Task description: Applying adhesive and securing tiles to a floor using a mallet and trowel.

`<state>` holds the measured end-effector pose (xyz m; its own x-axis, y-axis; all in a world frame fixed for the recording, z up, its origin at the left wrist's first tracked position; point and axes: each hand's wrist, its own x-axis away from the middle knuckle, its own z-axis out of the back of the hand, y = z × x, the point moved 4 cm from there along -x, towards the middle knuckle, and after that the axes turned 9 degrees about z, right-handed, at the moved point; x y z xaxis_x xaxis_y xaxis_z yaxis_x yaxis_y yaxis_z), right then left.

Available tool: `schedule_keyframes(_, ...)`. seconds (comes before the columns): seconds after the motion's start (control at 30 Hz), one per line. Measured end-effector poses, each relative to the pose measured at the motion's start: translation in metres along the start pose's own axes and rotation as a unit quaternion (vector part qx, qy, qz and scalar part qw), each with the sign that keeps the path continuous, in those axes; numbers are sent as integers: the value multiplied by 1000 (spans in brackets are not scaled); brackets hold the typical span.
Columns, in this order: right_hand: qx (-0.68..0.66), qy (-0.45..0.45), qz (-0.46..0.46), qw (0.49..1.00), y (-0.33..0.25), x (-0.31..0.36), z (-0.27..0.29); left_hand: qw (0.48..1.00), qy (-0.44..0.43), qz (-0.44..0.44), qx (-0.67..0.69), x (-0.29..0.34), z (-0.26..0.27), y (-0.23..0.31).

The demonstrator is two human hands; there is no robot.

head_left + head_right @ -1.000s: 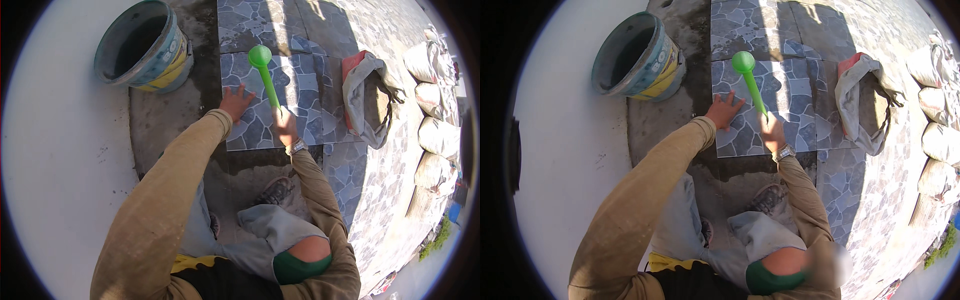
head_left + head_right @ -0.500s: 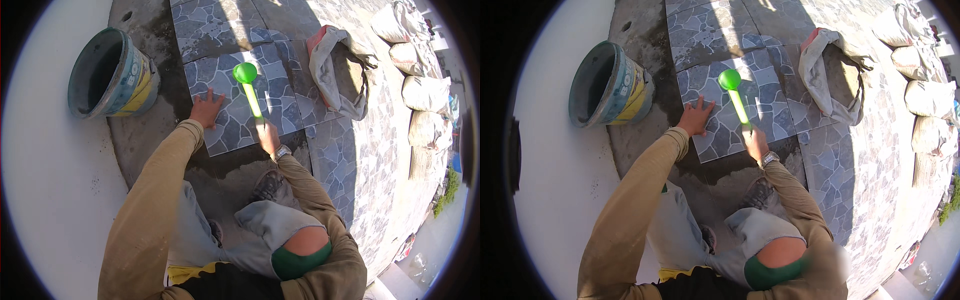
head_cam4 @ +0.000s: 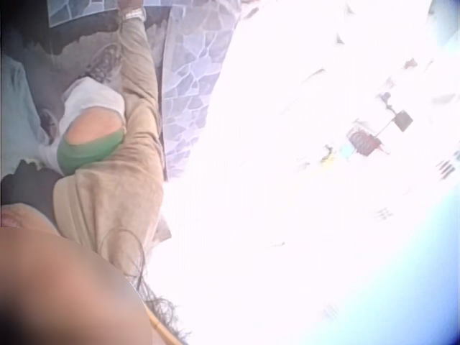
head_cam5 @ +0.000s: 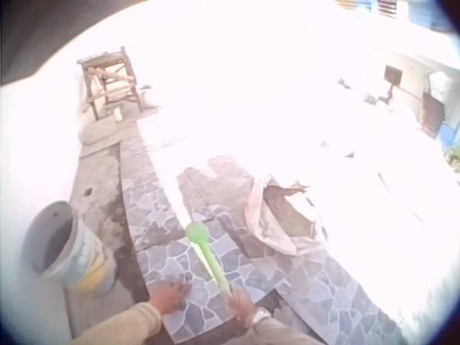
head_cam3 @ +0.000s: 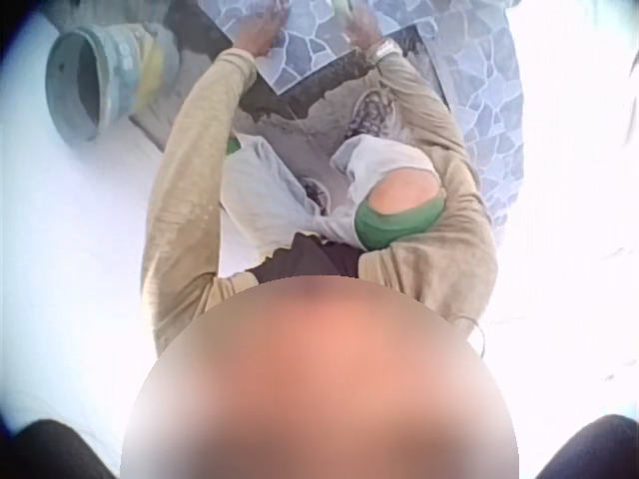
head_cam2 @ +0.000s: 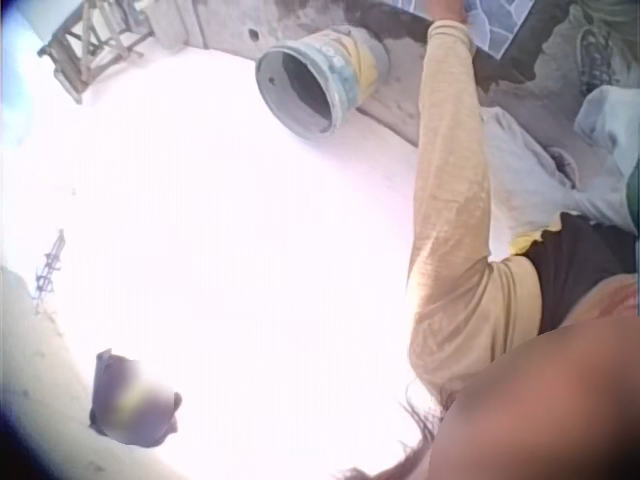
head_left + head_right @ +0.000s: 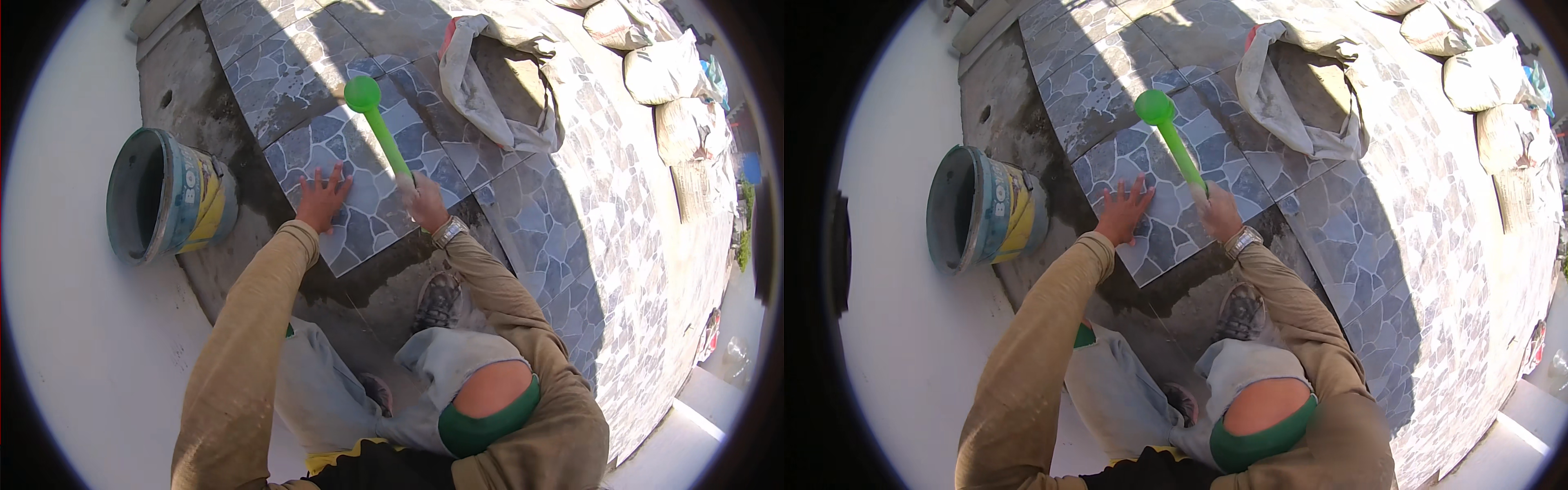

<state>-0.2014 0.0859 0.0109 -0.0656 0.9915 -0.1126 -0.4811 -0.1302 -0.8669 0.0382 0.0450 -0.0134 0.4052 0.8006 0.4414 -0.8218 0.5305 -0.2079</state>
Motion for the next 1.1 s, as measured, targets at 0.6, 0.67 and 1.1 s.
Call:
schedule_keyframes(0.6,223,38,109,968,77,8,14,989,-72,-57,119,-33,30,32)
schedule_keyframes(0.67,84,41,45,995,20,-20,-6,991,-77,-16,106,-13,15,-9)
schedule_keyframes(1.1,-173,71,-161,969,-3,5,-11,968,-89,135,191,-18,16,-11)
